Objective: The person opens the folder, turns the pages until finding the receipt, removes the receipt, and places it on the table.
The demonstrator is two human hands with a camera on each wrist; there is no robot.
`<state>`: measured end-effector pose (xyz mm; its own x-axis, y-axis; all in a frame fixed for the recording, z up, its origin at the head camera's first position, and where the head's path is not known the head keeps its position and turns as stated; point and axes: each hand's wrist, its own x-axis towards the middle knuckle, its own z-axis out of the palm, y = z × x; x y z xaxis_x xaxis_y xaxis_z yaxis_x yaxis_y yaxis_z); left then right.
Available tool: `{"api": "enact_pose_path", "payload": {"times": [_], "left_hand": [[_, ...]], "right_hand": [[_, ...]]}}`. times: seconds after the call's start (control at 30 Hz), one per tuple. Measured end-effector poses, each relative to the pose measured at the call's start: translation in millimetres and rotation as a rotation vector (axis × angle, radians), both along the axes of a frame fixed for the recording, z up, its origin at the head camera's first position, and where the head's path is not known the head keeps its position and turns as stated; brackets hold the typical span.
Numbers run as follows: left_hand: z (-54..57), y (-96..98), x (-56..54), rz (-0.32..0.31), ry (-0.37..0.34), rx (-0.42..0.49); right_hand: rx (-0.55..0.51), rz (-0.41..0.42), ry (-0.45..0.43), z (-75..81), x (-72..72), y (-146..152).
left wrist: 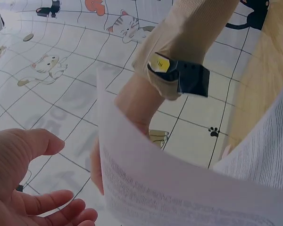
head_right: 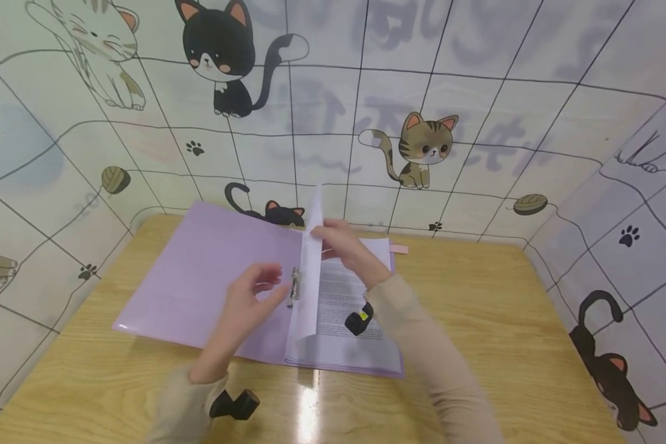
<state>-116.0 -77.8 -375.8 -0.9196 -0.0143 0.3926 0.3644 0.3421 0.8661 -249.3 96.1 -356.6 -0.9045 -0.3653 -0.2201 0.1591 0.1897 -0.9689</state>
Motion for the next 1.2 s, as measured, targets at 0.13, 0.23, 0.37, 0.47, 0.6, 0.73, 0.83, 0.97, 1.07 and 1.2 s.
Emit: {"api": "enact_pose_path", "payload": {"times": [0.13,0.23,0.37,0.47,0.6,0.73,0.83,0.97,1.07,1.2], "left_hand": [[4.8,14.8,-0.7,0.015,0.025,-0.041],[8.7,21.0,-0.1,0.037,0.033,-0.066],[12.2,24.2,1.3,0.053,0.048,-0.097],[11.9,24.5,1.4,0.064,0.064,-0.119],[11.9,24.0,2.7,0.076,0.069,-0.141],[13.2,22.8,5.1,0.071,0.049,-0.144],[12.8,21.3,6.1,0.075,0.048,-0.146],[11.2,19.3,6.4,0.088,0.08,-0.154],[9.7,17.6,6.2,0.089,0.099,-0.158],[9.3,14.7,6.7,0.086,0.095,-0.16]], "right_hand": [[-0.009,-0.023,-0.011,-1.2,0.6,-5.5],[-0.009,-0.027,-0.01,-0.4,1.5,-9.1],[-0.023,-0.03,0.0,0.3,3.0,-12.3],[-0.037,-0.034,-0.003,-0.2,3.6,-15.2],[-0.053,-0.043,-0.013,-1.5,4.5,-20.0],[-0.067,-0.051,-0.024,-3.1,4.8,-23.3],[-0.066,-0.055,-0.028,-4.2,4.7,-24.5],[-0.069,-0.059,-0.041,-5.0,5.1,-24.9],[-0.082,-0.057,-0.048,-5.3,5.8,-25.3],[-0.101,-0.048,-0.046,-5.4,6.8,-26.4]]}}
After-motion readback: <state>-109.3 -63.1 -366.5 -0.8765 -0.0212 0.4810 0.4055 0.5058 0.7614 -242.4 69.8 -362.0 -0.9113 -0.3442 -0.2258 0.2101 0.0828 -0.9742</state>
